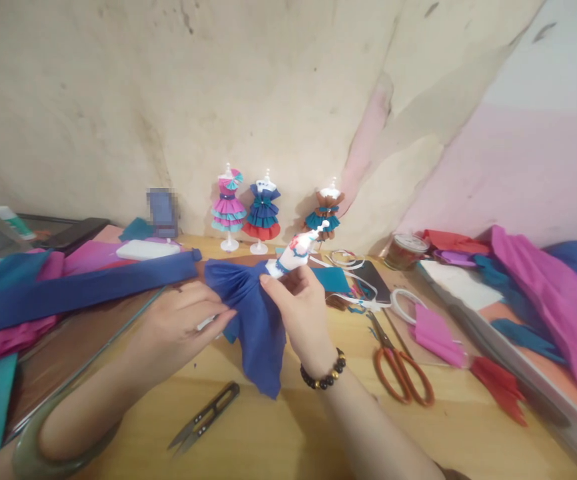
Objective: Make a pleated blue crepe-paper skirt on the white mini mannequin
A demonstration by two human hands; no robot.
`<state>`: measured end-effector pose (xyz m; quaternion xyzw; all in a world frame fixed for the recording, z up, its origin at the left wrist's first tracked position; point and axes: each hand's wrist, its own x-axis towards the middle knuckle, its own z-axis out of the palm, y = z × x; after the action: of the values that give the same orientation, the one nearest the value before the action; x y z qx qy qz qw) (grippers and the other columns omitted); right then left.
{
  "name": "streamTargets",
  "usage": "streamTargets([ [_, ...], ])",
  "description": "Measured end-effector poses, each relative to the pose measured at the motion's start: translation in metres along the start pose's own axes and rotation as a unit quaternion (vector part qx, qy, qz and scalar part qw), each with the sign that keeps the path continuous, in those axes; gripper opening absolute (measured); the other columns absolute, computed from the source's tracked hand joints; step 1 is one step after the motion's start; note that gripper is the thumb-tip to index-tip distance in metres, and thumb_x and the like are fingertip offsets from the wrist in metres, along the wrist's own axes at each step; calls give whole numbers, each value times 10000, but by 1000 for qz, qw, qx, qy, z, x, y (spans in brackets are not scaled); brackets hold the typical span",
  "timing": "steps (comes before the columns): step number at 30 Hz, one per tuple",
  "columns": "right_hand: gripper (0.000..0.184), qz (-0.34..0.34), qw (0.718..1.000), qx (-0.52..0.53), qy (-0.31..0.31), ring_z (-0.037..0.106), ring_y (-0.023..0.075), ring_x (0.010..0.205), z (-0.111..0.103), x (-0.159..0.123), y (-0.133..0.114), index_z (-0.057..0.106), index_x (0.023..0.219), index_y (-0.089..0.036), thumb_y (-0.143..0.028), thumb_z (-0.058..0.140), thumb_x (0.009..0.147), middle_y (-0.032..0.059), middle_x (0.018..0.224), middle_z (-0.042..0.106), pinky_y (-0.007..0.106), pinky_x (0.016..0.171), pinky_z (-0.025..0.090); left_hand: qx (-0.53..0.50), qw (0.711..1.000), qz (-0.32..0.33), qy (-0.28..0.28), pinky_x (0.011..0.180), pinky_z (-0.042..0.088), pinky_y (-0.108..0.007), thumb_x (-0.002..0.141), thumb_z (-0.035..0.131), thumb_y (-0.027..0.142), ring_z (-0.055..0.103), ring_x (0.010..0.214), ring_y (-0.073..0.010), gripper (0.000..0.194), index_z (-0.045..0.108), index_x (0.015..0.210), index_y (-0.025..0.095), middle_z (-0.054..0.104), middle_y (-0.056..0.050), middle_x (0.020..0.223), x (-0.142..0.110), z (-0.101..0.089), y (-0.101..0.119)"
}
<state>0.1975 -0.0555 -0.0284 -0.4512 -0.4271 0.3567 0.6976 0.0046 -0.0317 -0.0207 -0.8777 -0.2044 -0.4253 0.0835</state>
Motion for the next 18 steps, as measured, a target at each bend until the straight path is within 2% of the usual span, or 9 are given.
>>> streamTargets([
  [2, 241, -6, 1000, -18, 3, 656, 227, 898, -1, 0, 0, 670, 835, -238, -366, 831, 709, 40, 960, 743, 366, 817, 505, 18, 999, -25, 17, 600, 466, -279, 966, 590, 260, 623, 634, -149, 192, 597, 788, 186, 671, 3, 690, 0, -3, 2],
  [4, 244, -9, 1000, -30, 5, 661, 231, 882, 0, 0, -2, 669, 835, -241, -367, 829, 702, 39, 942, 744, 376, 814, 509, 45, 996, -39, 67, 637, 482, -294, 932, 644, 339, 630, 670, -165, 167, 590, 877, 191, 680, -8, 739, 1, -7, 3],
  [6, 244, -15, 999, -40, 1, 668, 230, 850, 3, -2, -4, 670, 833, -244, -351, 832, 685, 33, 909, 744, 384, 806, 518, 64, 992, -47, 100, 780, 523, -349, 912, 672, 385, 676, 847, -216, 271, 597, 1068, 178, 724, -68, 914, 3, -10, 6],
  [7, 244, -22, 999, -47, -3, 672, 231, 841, 5, -4, -4, 674, 843, -246, -336, 831, 680, 31, 900, 744, 389, 808, 522, 68, 991, -58, 96, 863, 525, -391, 911, 668, 414, 680, 985, -255, 392, 569, 1198, 166, 727, -116, 1053, 3, -10, 6],
  [10, 268, -51, 996, -72, -25, 685, 239, 888, 10, -12, -3, 696, 926, -259, -282, 821, 690, 32, 950, 752, 411, 865, 525, 47, 991, -123, -4, 999, 500, -492, 878, 651, 566, 544, 1325, -362, 809, 337, 1497, 149, 568, -229, 1425, 0, -5, 8],
  [12, 291, -62, 994, -83, -45, 684, 243, 944, 13, -19, 0, 701, 981, -271, -268, 811, 711, 33, 1010, 752, 421, 911, 516, 10, 984, -166, -66, 992, 515, -513, 831, 672, 624, 515, 1361, -389, 982, 205, 1566, 170, 492, -249, 1502, -5, 3, 7],
  [15, 285, -62, 992, -90, -61, 682, 246, 966, 15, -24, 0, 700, 989, -274, -275, 807, 725, 34, 1038, 750, 419, 907, 525, -57, 969, -214, -107, 909, 566, -477, 888, 641, 555, 627, 1252, -359, 950, 122, 1595, 191, 576, -243, 1429, -13, 17, 4],
  [18, 281, -63, 992, -90, -55, 687, 245, 900, 14, -21, -4, 698, 968, -269, -274, 808, 710, 35, 975, 757, 414, 852, 542, -104, 961, -227, -119, 861, 591, -432, 951, 587, 474, 685, 1174, -319, 815, 168, 1593, 194, 634, -225, 1370, -18, 25, 0],
])
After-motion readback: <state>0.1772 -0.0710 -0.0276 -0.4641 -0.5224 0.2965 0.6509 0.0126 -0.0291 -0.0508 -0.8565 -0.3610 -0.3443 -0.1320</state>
